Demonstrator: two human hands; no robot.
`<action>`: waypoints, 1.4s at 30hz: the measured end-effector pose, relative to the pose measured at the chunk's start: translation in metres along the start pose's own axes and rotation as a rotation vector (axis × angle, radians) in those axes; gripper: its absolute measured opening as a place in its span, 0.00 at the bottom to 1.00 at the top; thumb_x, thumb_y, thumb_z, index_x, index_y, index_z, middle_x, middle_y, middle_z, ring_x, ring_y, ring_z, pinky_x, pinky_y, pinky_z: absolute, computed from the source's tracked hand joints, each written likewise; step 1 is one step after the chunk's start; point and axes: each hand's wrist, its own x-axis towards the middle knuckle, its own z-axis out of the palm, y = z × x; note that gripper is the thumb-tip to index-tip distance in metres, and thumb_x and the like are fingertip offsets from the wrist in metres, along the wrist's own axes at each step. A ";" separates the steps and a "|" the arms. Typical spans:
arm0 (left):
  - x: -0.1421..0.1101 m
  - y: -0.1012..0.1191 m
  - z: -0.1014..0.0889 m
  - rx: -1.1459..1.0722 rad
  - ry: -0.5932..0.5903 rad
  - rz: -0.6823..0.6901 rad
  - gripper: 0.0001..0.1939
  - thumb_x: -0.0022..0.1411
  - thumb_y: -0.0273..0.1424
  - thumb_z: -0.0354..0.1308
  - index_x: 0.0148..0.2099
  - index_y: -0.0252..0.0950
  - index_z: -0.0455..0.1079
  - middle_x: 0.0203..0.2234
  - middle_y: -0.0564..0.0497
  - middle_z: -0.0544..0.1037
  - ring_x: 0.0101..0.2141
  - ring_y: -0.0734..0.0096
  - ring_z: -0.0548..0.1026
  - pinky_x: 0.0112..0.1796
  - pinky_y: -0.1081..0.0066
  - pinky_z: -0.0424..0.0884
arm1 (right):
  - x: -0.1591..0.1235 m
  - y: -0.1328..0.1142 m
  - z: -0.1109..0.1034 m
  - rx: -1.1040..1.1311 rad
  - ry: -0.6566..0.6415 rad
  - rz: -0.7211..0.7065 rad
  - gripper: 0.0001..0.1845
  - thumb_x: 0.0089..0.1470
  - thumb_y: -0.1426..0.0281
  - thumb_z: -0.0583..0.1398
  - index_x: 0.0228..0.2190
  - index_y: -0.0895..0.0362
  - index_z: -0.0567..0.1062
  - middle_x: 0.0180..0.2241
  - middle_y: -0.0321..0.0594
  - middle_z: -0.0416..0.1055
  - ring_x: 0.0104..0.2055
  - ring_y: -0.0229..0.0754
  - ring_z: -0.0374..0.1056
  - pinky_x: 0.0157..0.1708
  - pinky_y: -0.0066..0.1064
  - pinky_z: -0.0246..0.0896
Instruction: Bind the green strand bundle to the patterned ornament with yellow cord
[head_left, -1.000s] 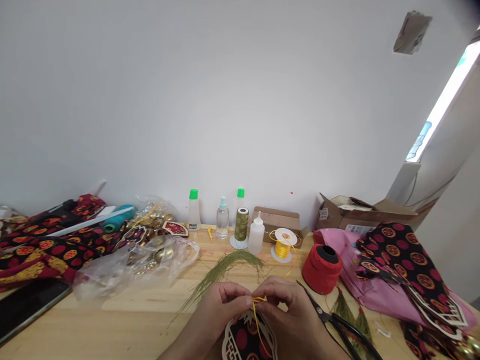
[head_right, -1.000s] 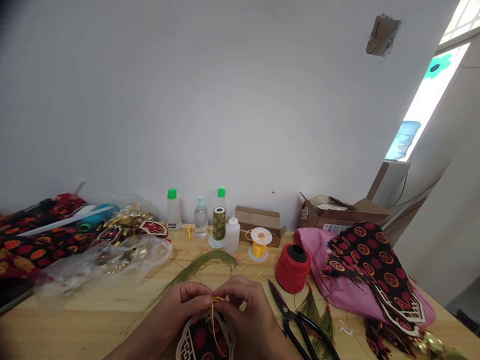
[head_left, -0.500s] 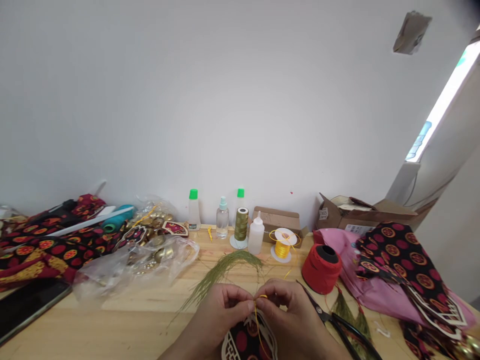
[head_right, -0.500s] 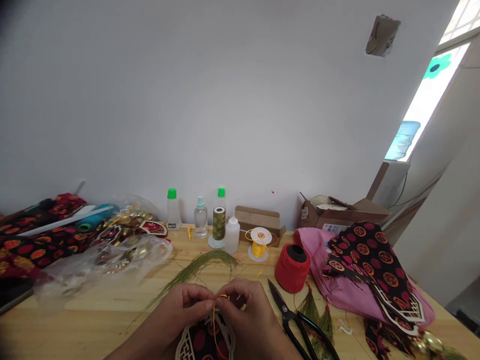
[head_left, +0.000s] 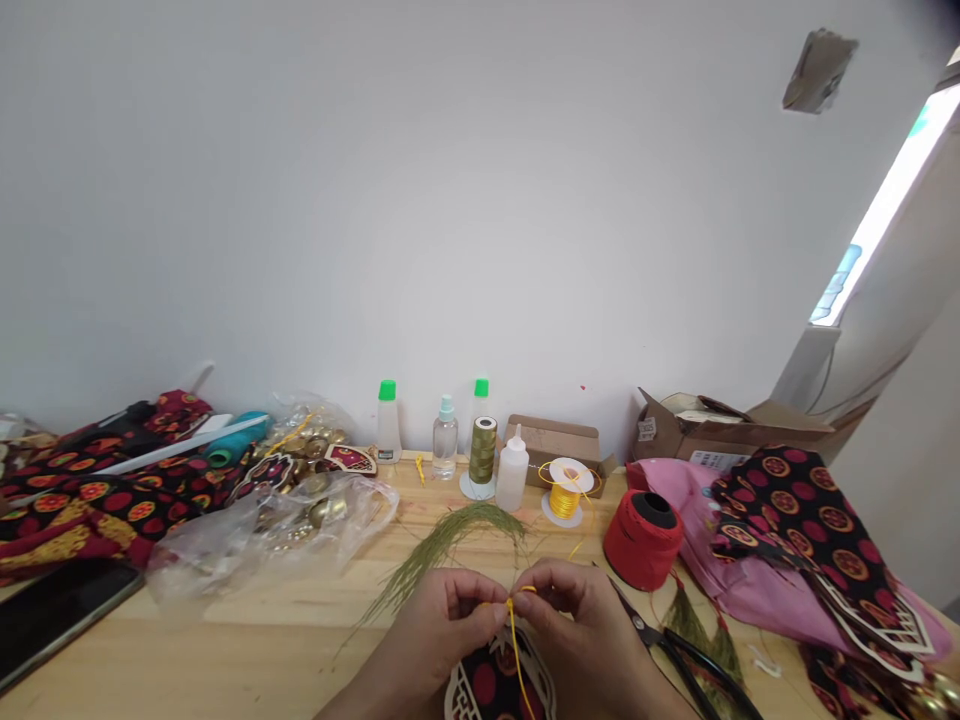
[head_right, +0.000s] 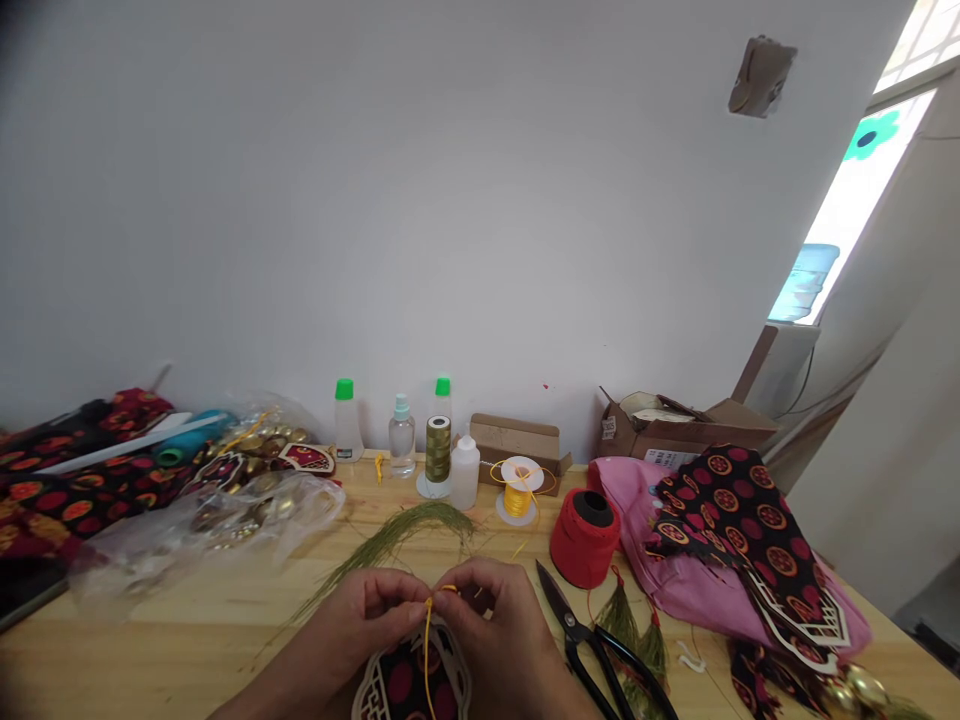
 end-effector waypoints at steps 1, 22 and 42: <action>0.000 0.000 0.000 -0.007 0.009 0.002 0.12 0.41 0.35 0.60 0.26 0.31 0.72 0.18 0.52 0.75 0.20 0.75 0.68 0.23 0.75 0.61 | 0.000 0.000 0.001 -0.005 0.005 -0.006 0.12 0.39 0.63 0.59 0.20 0.61 0.72 0.18 0.38 0.68 0.21 0.36 0.61 0.20 0.25 0.57; 0.001 0.002 0.001 0.047 0.038 0.015 0.09 0.40 0.34 0.60 0.21 0.31 0.71 0.14 0.54 0.72 0.18 0.77 0.65 0.21 0.76 0.58 | 0.000 0.007 0.003 0.061 -0.022 -0.026 0.14 0.38 0.61 0.60 0.19 0.61 0.73 0.17 0.38 0.68 0.20 0.36 0.62 0.19 0.24 0.57; 0.001 0.004 0.000 0.016 -0.008 0.016 0.09 0.42 0.33 0.60 0.25 0.31 0.72 0.17 0.53 0.73 0.19 0.77 0.66 0.22 0.77 0.60 | 0.000 0.000 -0.006 -0.440 0.021 -0.440 0.06 0.44 0.73 0.56 0.20 0.59 0.72 0.17 0.36 0.65 0.20 0.33 0.58 0.21 0.23 0.53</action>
